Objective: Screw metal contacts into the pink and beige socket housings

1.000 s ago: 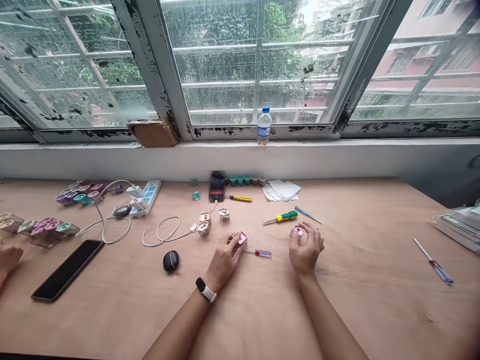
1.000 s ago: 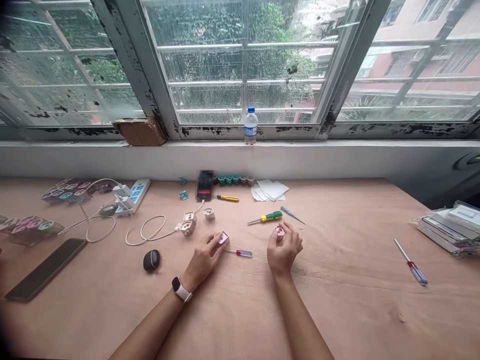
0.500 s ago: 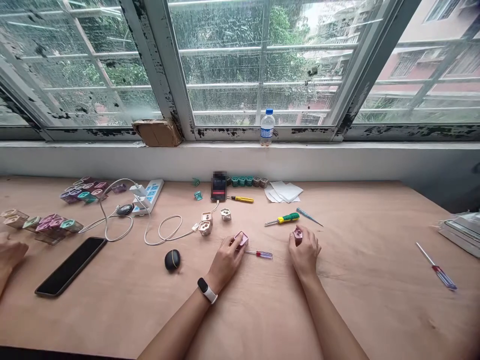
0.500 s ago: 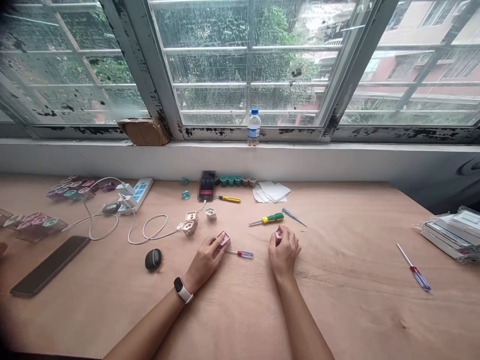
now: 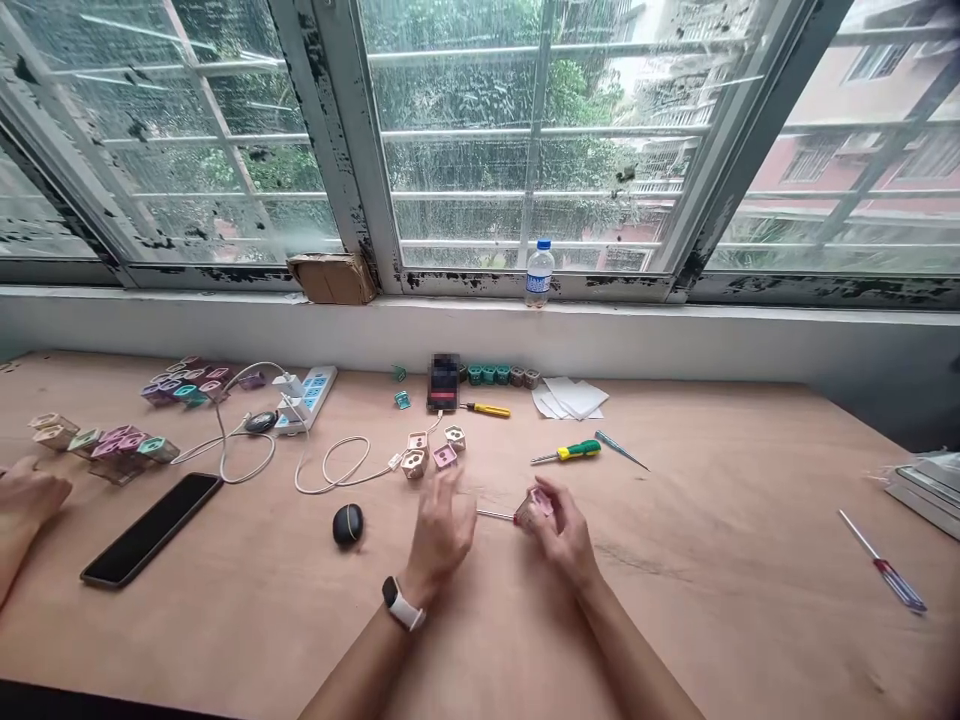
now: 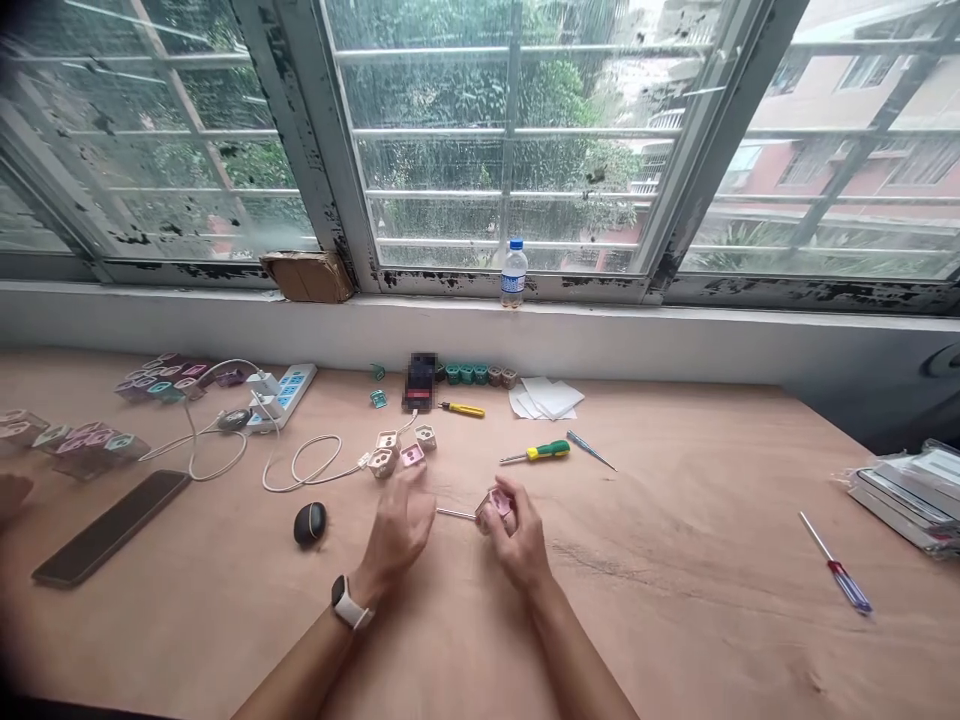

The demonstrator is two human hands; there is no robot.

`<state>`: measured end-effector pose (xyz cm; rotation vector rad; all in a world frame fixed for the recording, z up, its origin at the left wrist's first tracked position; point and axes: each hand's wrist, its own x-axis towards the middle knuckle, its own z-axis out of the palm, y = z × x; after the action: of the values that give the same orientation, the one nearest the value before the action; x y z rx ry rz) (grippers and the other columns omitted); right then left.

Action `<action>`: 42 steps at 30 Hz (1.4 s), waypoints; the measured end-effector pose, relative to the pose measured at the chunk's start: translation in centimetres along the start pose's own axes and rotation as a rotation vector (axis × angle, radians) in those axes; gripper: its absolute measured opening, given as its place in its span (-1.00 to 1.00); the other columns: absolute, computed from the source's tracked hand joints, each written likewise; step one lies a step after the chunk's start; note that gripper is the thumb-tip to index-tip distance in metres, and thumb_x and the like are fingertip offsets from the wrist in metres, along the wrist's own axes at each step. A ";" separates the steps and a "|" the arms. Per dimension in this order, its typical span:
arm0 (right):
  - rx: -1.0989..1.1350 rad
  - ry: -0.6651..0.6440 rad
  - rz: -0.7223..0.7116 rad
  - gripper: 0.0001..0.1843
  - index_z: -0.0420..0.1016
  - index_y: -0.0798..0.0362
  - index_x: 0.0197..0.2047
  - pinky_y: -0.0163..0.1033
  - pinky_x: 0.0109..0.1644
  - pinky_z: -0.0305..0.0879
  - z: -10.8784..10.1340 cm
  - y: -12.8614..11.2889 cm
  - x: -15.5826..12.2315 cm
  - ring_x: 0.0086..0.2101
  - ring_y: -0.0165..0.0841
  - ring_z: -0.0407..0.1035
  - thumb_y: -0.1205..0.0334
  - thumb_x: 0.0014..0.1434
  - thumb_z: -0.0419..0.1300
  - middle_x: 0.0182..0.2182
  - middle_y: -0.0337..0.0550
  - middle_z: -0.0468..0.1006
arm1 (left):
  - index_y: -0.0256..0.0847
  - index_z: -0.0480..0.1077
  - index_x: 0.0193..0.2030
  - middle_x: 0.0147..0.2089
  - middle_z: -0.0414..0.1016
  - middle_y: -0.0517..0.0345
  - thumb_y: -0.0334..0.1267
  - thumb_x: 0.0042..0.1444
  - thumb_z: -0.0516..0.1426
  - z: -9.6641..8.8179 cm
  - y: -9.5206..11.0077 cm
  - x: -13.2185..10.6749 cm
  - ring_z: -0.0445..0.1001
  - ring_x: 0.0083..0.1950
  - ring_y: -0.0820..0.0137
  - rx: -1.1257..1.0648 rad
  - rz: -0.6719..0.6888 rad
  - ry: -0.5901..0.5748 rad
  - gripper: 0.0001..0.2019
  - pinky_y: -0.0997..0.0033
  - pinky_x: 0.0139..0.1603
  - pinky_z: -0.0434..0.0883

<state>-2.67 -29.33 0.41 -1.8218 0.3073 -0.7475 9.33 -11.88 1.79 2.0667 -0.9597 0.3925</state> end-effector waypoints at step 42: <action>-0.028 -0.478 -0.031 -0.72 0.36 0.03 -0.05 -0.27 -0.26 0.29 3.0 -1.5 -1.4 -0.39 -0.36 0.40 0.18 0.16 0.11 -0.37 -0.25 0.53 | -0.22 0.57 -0.20 -0.04 0.57 -0.07 -0.08 0.24 0.16 -1.0 2.2 -4.9 0.52 0.03 0.22 -0.685 -0.121 -0.254 -0.74 0.17 0.09 0.47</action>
<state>-2.11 -25.79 0.66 -1.9692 -0.0243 -0.3105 4.47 -9.54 0.85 1.5447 -0.9410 -0.2488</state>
